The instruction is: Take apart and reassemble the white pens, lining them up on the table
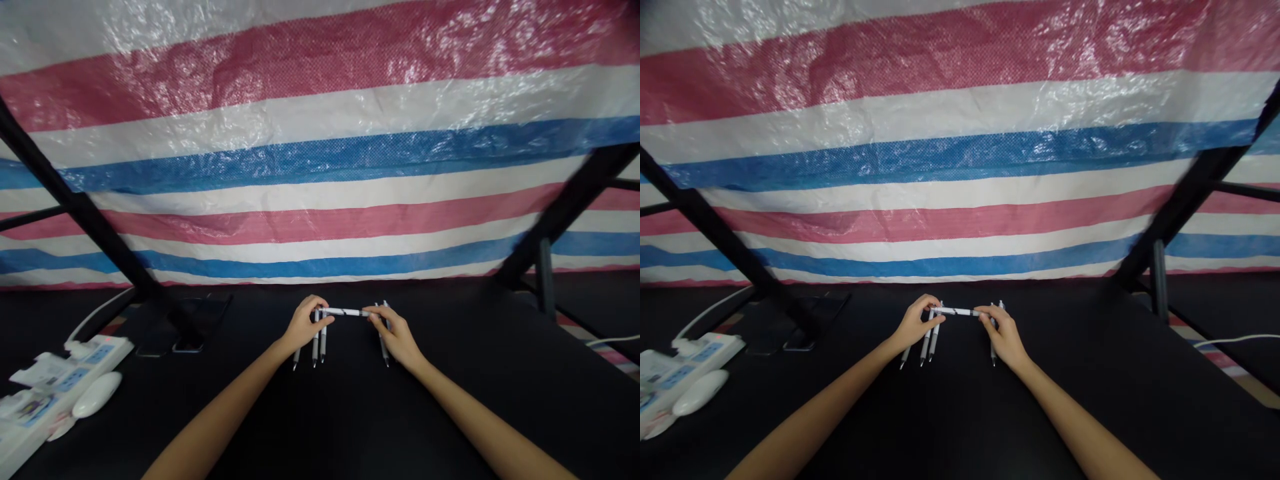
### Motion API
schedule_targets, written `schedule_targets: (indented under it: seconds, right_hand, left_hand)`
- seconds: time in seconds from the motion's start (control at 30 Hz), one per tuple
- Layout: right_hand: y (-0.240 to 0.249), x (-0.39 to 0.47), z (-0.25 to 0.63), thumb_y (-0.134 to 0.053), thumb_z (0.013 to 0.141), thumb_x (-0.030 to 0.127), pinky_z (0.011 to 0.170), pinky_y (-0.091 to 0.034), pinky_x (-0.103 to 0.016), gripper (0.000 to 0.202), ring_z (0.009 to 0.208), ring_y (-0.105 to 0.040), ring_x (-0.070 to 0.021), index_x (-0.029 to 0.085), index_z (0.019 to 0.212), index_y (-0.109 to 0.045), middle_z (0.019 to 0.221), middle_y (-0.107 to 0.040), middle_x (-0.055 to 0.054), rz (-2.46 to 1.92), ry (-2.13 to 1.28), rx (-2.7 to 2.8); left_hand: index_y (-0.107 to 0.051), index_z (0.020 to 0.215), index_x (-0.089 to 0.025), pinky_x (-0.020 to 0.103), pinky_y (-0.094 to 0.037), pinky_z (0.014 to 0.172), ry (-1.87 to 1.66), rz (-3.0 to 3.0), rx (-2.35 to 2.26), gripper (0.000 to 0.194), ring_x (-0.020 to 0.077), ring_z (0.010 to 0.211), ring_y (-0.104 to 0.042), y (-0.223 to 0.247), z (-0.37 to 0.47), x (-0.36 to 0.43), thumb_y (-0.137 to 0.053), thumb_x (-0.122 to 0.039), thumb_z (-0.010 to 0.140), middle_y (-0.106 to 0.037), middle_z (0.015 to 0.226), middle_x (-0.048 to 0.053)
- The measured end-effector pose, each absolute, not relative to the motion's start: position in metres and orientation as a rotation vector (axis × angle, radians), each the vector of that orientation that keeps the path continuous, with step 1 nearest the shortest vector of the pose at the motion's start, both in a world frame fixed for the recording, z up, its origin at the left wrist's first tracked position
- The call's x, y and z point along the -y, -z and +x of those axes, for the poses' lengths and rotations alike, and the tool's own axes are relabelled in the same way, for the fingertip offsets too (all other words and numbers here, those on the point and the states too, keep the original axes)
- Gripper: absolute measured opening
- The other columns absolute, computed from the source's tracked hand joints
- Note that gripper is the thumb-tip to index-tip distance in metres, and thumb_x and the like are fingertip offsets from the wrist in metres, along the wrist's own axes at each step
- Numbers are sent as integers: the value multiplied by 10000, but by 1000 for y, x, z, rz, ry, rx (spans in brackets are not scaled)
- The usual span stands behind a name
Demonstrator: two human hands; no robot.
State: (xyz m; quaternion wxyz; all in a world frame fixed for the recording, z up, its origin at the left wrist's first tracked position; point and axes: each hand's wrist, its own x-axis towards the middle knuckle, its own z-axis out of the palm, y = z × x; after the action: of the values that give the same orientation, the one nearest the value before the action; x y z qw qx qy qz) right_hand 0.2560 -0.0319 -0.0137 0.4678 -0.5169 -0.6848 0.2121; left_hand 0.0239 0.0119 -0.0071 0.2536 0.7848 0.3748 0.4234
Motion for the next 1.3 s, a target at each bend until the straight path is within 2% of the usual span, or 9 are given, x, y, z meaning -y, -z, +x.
schedule_targets:
  seconds: [0.2, 0.4, 0.8, 1.3]
  right_hand:
    - [13, 32, 256, -454, 860, 421, 899, -431, -428, 308, 926, -613, -238, 234, 950, -682, 921, -691, -62, -1266, -540, 1697]
    - [13, 33, 256, -467, 863, 402, 891, -432, -430, 285, 936, -604, -240, 239, 960, -680, 951, -689, -61, -1246, -535, 1725]
    - [12, 33, 256, -483, 845, 403, 935, -402, -463, 277, 973, -600, -254, 234, 949, -675, 983, -689, -67, -1252, -548, 1685]
    - [13, 32, 259, -473, 851, 440, 797, -457, -342, 300, 888, -607, -222, 231, 946, -667, 978, -677, -54, -1303, -553, 1581]
  left_hand:
    - [-577, 816, -185, 286, -410, 732, -1114, 2163, -1026, 87, 165, 791, -530, 6, 24, -11, -581, -272, 809, -571, 805, 22]
    - [-594, 737, -179, 320, -410, 826, -1137, 2165, -1014, 228, 183, 875, -547, 6, 23, -11, -474, -315, 875, -594, 852, 52]
    - [-575, 615, -158, 281, -420, 717, -1251, 1916, -1085, 399, 164, 764, -564, 8, 21, -17, -423, -407, 887, -597, 758, 48]
    - [-609, 656, -155, 248, -405, 629, -1343, 1524, -1133, 399, 144, 634, -518, 5, 14, -19, -463, -476, 842, -552, 639, 11]
